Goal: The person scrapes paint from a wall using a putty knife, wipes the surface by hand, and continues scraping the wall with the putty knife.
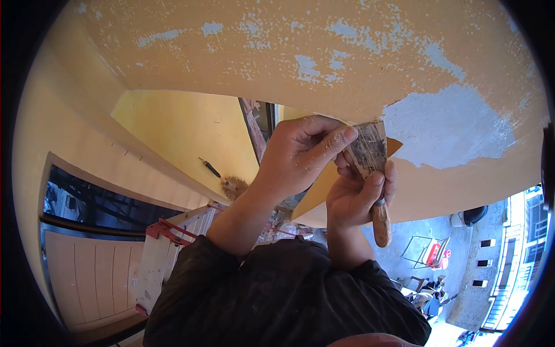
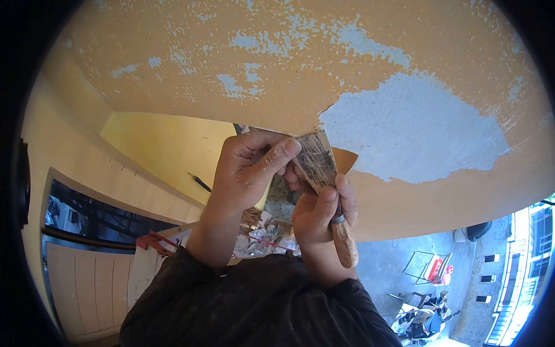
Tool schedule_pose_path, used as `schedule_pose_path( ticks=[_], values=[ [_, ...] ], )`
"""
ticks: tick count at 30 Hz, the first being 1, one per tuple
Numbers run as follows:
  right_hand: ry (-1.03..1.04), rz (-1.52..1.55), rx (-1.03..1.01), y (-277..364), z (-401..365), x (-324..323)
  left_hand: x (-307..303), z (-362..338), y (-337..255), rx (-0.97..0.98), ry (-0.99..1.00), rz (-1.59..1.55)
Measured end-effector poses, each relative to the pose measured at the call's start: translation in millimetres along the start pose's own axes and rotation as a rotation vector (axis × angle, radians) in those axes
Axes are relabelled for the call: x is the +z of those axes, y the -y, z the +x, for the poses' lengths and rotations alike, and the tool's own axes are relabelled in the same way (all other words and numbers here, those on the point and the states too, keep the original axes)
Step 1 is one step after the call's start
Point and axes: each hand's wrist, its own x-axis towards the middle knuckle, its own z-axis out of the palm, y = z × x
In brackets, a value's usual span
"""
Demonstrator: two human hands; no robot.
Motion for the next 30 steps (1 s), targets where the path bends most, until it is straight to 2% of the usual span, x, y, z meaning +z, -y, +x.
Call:
schedule_pose_path(
  ticks=[2,6,8,12,14,18,20,27,30],
  values=[
    [0.011,-0.012,-0.031,-4,4,0,4,0,0,0.061,-0.070,-0.007],
    [-0.069,-0.067,0.000,1,2,7,1,1,-2,0.064,-0.019,-0.028],
    [-0.058,-0.029,0.020,3,1,4,2,0,-1,-0.009,-0.025,-0.039],
    [-0.082,-0.047,-0.007,1,3,9,5,0,-7,0.027,-0.056,0.012],
    [-0.113,-0.053,0.037,5,0,6,5,1,-7,-0.027,-0.047,-0.016],
    [-0.051,-0.068,-0.034,0,7,2,6,2,-3,0.047,-0.051,0.003],
    [-0.160,-0.100,0.027,3,5,9,7,2,-2,0.019,-0.065,-0.033],
    [-0.114,-0.008,0.055,9,13,8,8,3,8,0.015,-0.113,-0.115],
    [-0.160,-0.052,0.112,12,13,11,10,2,6,0.005,-0.132,-0.155]
  ],
)
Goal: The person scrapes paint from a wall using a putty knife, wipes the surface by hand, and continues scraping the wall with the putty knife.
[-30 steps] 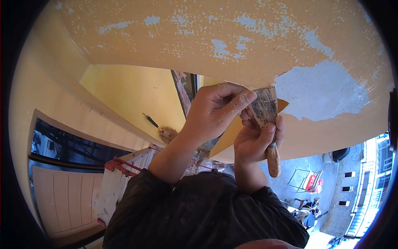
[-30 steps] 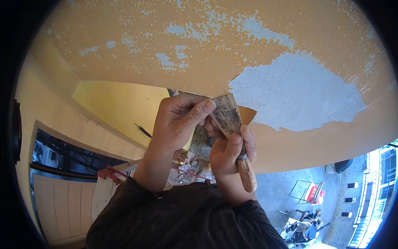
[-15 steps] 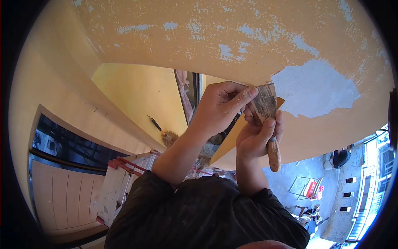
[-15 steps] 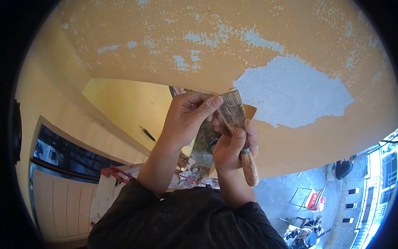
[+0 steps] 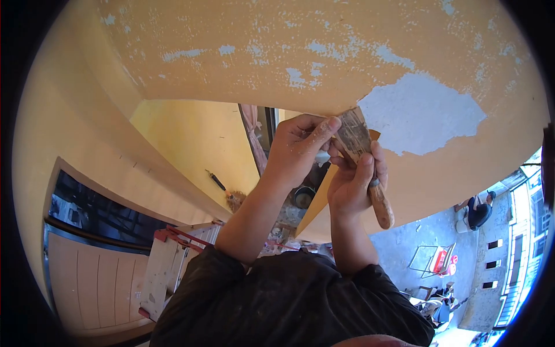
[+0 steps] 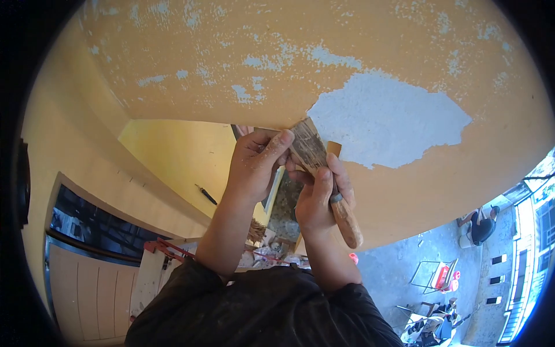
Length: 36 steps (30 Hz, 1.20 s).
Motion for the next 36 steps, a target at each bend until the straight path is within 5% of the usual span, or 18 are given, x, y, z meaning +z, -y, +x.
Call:
schedule_pose_path(
  ticks=[6,8,12,19,22,25,32,36],
  values=[
    [0.039,0.019,-0.004,2,-8,-9,-4,-7,6,-0.076,-0.047,-0.009],
    [0.073,-0.018,-0.011,5,-18,-23,-12,-15,16,-0.103,0.005,0.253],
    [0.107,-0.098,-0.050,8,-29,-41,-4,-23,35,-0.162,0.051,-0.007],
    [0.161,-0.124,-0.077,19,-23,-52,-1,-26,55,-0.009,0.190,0.014],
    [0.277,-0.023,0.038,29,-12,-53,0,-26,54,-0.083,-0.001,-0.288],
    [0.400,0.147,0.237,54,1,-73,11,-27,42,-0.017,-0.031,-0.226],
    [0.802,-0.067,0.253,102,38,-95,23,-38,35,-0.036,0.044,-0.170],
    [0.595,-0.123,0.141,103,37,-93,32,-22,32,-0.049,-0.017,-0.218]
  ],
)
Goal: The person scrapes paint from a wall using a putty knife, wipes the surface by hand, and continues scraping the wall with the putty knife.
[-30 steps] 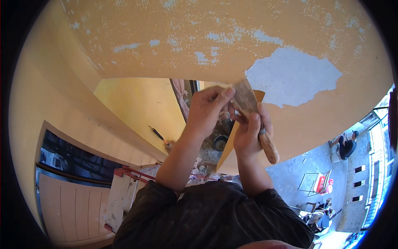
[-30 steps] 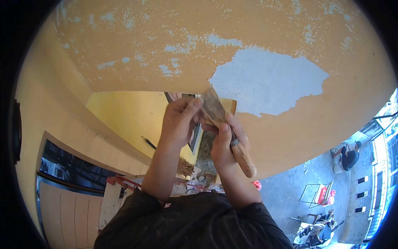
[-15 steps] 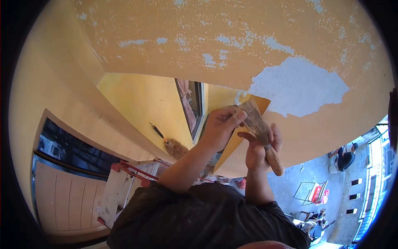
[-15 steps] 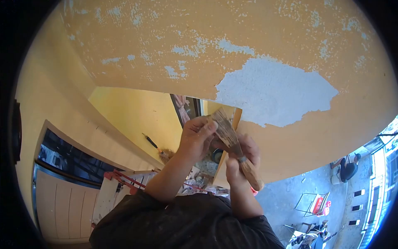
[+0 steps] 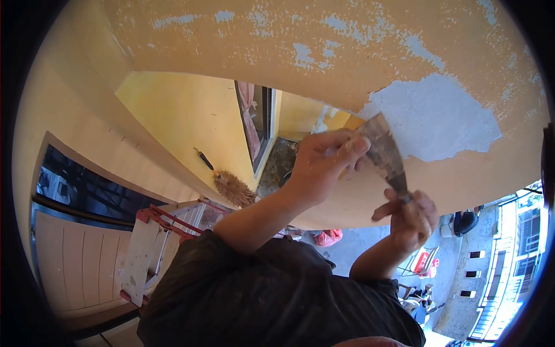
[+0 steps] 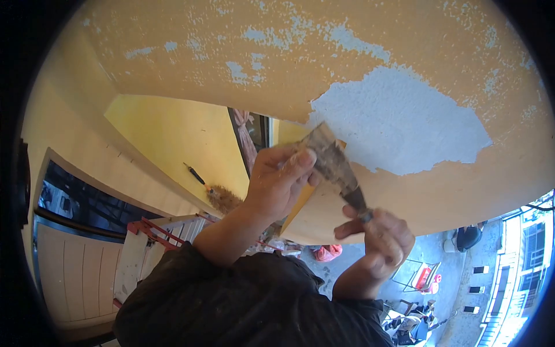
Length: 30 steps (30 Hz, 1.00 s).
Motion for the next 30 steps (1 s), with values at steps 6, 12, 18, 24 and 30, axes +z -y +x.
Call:
schedule_pose_path(
  ticks=[6,12,18,24,30],
  values=[
    [-0.115,-0.199,0.028,4,33,12,-3,18,13,0.087,-0.008,-0.135],
    [-0.163,-0.088,0.080,-7,19,13,0,12,3,0.147,-0.138,-0.056],
    [-0.166,-0.029,0.069,-7,20,7,-1,13,10,0.153,-0.054,0.018],
    [0.223,0.123,0.453,16,22,-21,-12,1,14,0.053,-0.046,0.116],
    [0.281,-0.986,0.258,57,65,30,1,5,22,0.145,-0.059,0.027]
  ],
)
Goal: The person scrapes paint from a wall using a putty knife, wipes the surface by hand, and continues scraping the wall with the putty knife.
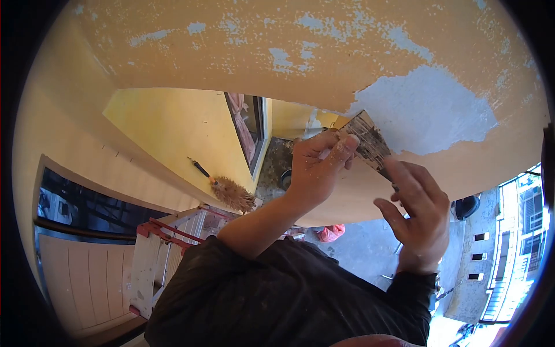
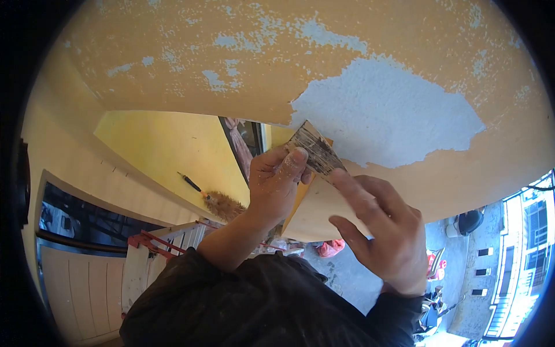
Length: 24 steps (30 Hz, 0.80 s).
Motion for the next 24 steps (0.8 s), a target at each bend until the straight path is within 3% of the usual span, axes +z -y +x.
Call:
schedule_pose_path(
  ticks=[2,6,13,15,22,24],
  values=[
    [0.127,-0.476,-0.195,7,12,-3,1,0,6,-0.003,-0.003,0.005],
    [0.191,-0.693,-0.274,1,24,-4,9,3,0,0.093,-0.059,-0.064],
    [0.242,-0.700,-0.289,-5,29,0,1,4,1,0.062,-0.056,-0.091],
    [0.167,-0.685,-0.363,-13,26,4,0,5,-1,0.059,-0.054,-0.077],
    [0.207,-0.641,-0.313,-10,27,10,-12,3,-15,-0.051,0.015,0.041],
    [0.132,-0.579,-0.349,-16,26,14,-11,4,-14,-0.026,-0.014,0.087]
  ],
)
